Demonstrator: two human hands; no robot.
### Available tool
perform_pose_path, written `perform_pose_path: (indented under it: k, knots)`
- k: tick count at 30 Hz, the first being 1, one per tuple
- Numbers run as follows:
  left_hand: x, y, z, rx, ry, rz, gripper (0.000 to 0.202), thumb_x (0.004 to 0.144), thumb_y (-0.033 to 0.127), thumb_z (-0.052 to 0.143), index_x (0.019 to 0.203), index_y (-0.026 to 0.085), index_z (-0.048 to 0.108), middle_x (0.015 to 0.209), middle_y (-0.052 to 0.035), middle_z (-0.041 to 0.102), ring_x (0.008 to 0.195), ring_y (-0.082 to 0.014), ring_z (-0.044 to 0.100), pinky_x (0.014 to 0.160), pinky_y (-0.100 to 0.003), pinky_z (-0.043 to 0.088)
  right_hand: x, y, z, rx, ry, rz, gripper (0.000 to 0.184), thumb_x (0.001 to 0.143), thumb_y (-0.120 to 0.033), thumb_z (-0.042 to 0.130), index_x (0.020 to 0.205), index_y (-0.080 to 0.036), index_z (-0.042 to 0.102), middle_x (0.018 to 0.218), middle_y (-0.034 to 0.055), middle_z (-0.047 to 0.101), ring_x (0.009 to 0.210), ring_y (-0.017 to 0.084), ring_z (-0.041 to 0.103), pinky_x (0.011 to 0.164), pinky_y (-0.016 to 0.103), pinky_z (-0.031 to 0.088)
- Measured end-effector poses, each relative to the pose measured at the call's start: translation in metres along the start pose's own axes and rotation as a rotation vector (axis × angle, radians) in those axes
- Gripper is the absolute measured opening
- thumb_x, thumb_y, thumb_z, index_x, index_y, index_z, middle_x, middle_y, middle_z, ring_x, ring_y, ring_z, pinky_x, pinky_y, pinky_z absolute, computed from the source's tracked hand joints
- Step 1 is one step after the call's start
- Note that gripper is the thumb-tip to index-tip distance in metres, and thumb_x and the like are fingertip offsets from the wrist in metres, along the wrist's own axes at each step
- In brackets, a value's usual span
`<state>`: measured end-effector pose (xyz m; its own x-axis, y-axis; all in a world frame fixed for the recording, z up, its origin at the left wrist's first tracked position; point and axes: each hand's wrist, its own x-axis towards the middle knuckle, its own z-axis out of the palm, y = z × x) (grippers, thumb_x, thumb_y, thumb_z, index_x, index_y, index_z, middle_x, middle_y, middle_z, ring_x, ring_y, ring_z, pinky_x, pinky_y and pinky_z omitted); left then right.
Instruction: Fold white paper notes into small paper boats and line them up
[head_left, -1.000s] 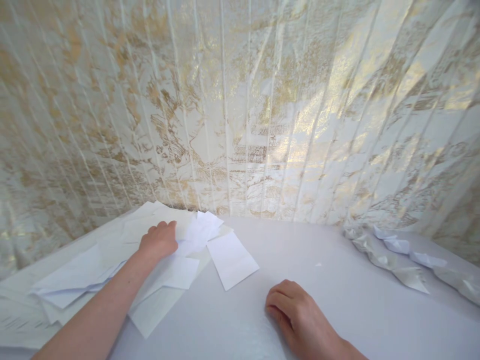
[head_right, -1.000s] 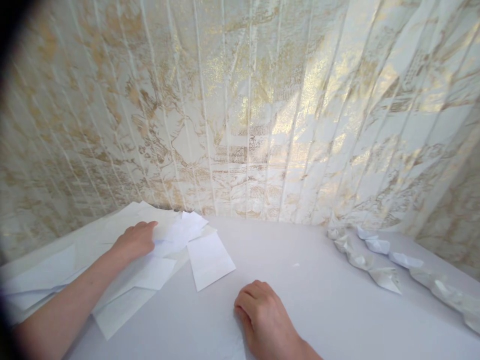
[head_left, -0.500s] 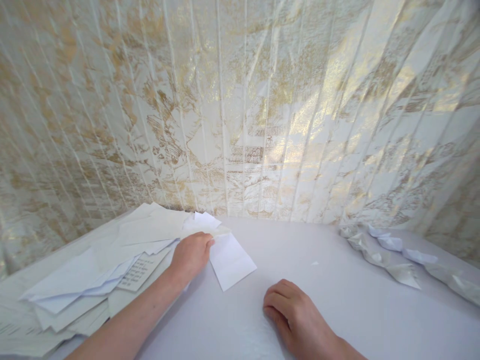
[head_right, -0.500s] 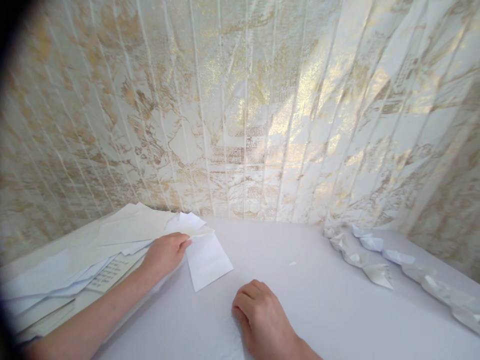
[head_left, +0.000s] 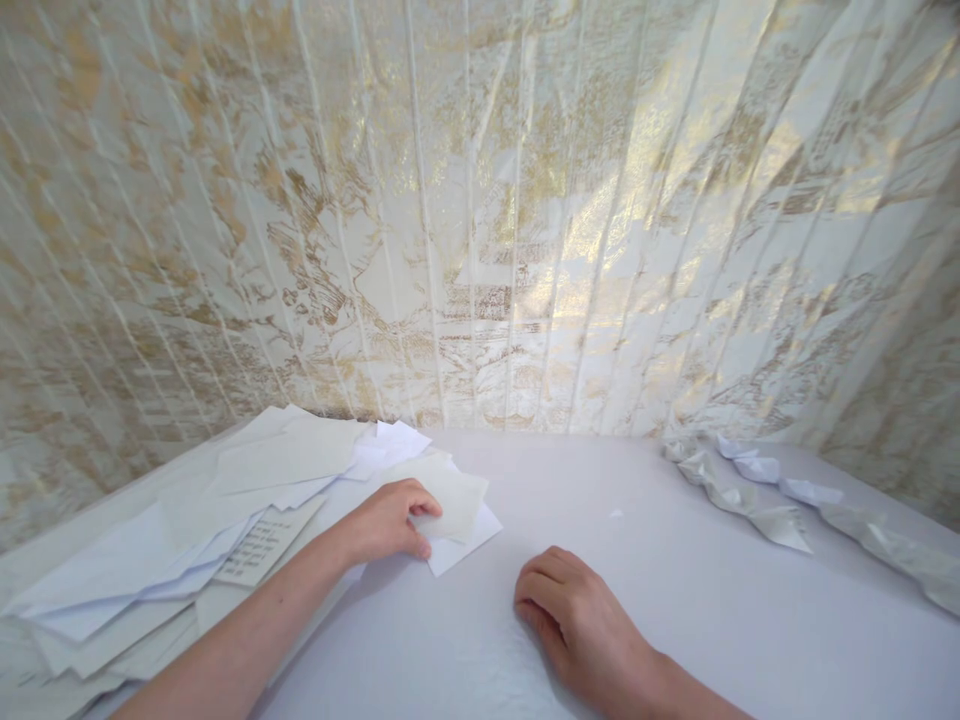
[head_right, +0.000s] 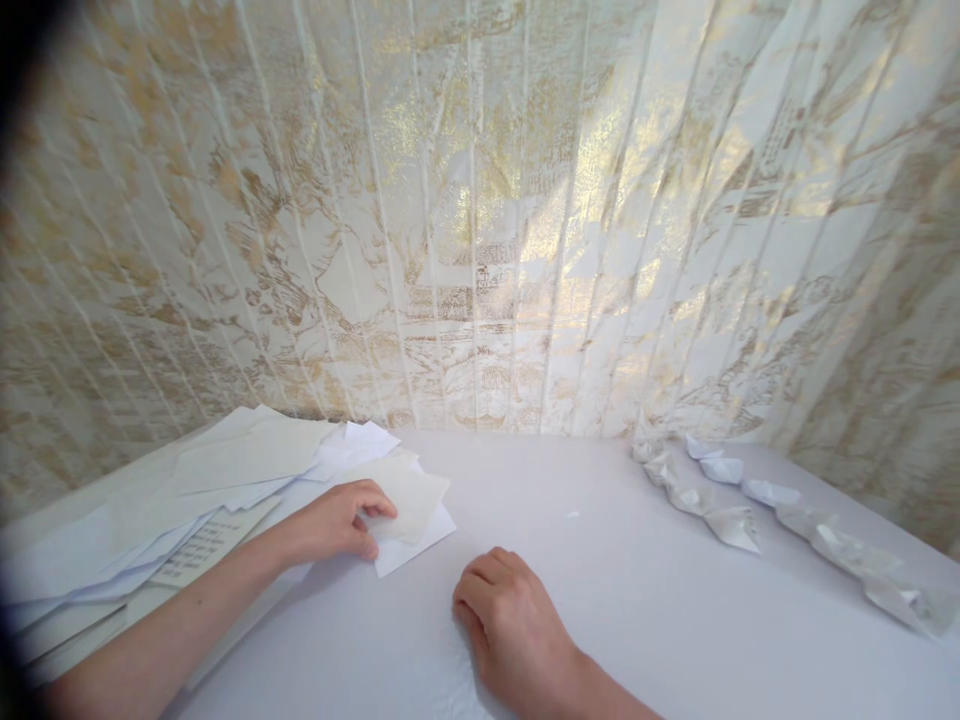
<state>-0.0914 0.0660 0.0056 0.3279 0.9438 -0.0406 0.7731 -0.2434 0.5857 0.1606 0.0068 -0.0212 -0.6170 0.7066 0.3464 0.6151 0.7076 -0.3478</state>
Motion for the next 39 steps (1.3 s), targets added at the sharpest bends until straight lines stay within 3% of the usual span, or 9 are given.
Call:
perform_pose_path:
  k: [12, 24, 28, 30, 32, 35, 37, 39]
  knots:
    - [-0.001, 0.002, 0.002, 0.089, -0.018, 0.032, 0.033, 0.055, 0.021, 0.062, 0.088, 0.017, 0.062, 0.092, -0.0033, 0.055, 0.083, -0.0174, 0.056, 0.067, -0.023, 0.046, -0.002, -0.001, -0.001, 0.006, -0.005, 0.014, 0.019, 0.08, -0.004, 0.045, 0.072, -0.017, 0.056, 0.076, 0.0043, 0.059, 0.073, 0.017, 0.051, 0.067, 0.028, 0.04]
    - [-0.007, 0.024, 0.013, 0.461, 0.05, 0.051, 0.031, 0.055, 0.006, 0.052, 0.083, 0.019, 0.057, 0.089, -0.0052, 0.057, 0.084, -0.0218, 0.055, 0.071, -0.029, 0.042, -0.002, -0.002, -0.001, -0.001, -0.003, 0.022, 0.018, 0.079, -0.004, 0.046, 0.073, -0.018, 0.056, 0.076, 0.0035, 0.059, 0.074, 0.017, 0.051, 0.068, 0.028, 0.041]
    - [-0.007, 0.032, 0.011, 0.564, 0.108, 0.013, 0.02, 0.065, 0.003, 0.043, 0.071, 0.017, 0.056, 0.076, -0.0063, 0.059, 0.074, -0.022, 0.058, 0.064, -0.03, 0.041, -0.002, -0.001, -0.001, 0.007, 0.001, 0.017, 0.019, 0.08, -0.004, 0.046, 0.071, -0.018, 0.056, 0.075, 0.0034, 0.059, 0.073, 0.017, 0.052, 0.067, 0.028, 0.042]
    - [-0.01, 0.039, 0.009, 0.589, 0.144, 0.003, 0.018, 0.073, 0.007, 0.039, 0.07, 0.017, 0.054, 0.072, -0.0064, 0.059, 0.07, -0.0219, 0.058, 0.06, -0.03, 0.04, -0.003, 0.0, 0.001, 0.031, 0.017, 0.014, 0.019, 0.079, -0.004, 0.045, 0.076, -0.018, 0.057, 0.077, 0.004, 0.059, 0.075, 0.018, 0.053, 0.069, 0.03, 0.044]
    - [-0.016, 0.051, 0.01, 0.599, 0.173, 0.029, 0.02, 0.079, 0.01, 0.036, 0.074, 0.017, 0.054, 0.074, -0.006, 0.059, 0.071, -0.0212, 0.058, 0.061, -0.029, 0.04, -0.005, 0.003, 0.004, 0.069, 0.088, 0.017, 0.025, 0.078, -0.004, 0.044, 0.095, -0.018, 0.055, 0.094, 0.008, 0.058, 0.087, 0.02, 0.053, 0.076, 0.033, 0.045]
    - [-0.03, 0.075, 0.021, 0.582, 0.149, 0.14, 0.021, 0.082, 0.011, 0.036, 0.074, 0.018, 0.054, 0.074, -0.0031, 0.06, 0.072, -0.0179, 0.058, 0.064, -0.027, 0.041, -0.008, 0.008, 0.008, 0.113, 0.267, 0.065, 0.055, 0.074, -0.004, 0.044, 0.127, -0.017, 0.031, 0.126, 0.0155, 0.039, 0.11, 0.025, 0.043, 0.085, 0.039, 0.044]
    - [-0.039, 0.09, 0.034, 0.565, 0.097, 0.223, 0.019, 0.081, 0.011, 0.039, 0.073, 0.019, 0.054, 0.075, -0.0008, 0.061, 0.07, -0.0157, 0.058, 0.063, -0.024, 0.041, -0.01, 0.01, 0.006, 0.115, 0.337, 0.074, 0.061, 0.07, -0.002, 0.044, 0.128, -0.017, 0.029, 0.13, 0.0155, 0.033, 0.114, 0.026, 0.038, 0.085, 0.041, 0.043]
    - [-0.047, 0.101, 0.046, 0.556, 0.046, 0.328, 0.016, 0.078, 0.009, 0.042, 0.073, 0.019, 0.055, 0.075, -0.0011, 0.062, 0.069, -0.0159, 0.058, 0.061, -0.024, 0.041, -0.012, 0.011, 0.001, 0.098, 0.347, 0.015, 0.051, 0.065, 0.003, 0.042, 0.111, -0.02, 0.046, 0.121, 0.0117, 0.044, 0.11, 0.025, 0.041, 0.084, 0.041, 0.043]
